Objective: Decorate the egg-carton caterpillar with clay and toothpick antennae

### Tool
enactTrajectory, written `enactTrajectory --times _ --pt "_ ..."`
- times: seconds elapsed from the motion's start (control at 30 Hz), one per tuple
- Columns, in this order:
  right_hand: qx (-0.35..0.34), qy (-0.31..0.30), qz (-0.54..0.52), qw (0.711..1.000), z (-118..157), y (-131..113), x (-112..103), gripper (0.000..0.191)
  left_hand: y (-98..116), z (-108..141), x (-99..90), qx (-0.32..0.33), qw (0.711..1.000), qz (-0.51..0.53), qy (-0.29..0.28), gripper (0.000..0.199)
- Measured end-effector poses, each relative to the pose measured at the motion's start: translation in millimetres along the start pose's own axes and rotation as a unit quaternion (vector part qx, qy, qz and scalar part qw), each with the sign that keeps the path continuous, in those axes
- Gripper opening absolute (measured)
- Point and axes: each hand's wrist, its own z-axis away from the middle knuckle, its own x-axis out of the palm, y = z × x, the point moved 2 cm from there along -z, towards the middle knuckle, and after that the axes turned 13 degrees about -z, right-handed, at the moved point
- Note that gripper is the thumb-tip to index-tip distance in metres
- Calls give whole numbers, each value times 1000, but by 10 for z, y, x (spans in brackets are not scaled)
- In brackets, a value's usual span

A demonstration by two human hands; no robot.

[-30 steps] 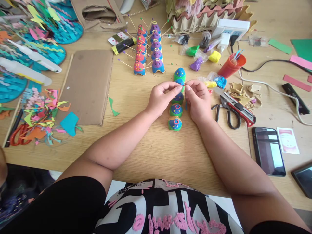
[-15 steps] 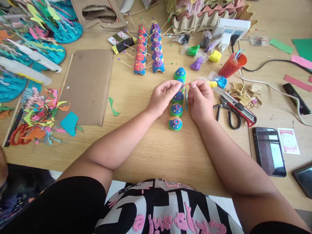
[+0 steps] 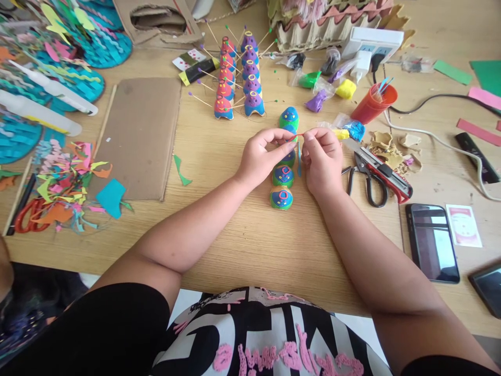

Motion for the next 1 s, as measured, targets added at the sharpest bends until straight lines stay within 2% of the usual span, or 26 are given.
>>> enactTrajectory --times 0.47,1.0 --pt "2 -13 0 1000 10 -27 21 45 28 2 -28 4 999 -17 36 25" --pt "22 -4 -16 1000 19 -25 17 43 2 -9 -9 -9 1000 17 9 39"
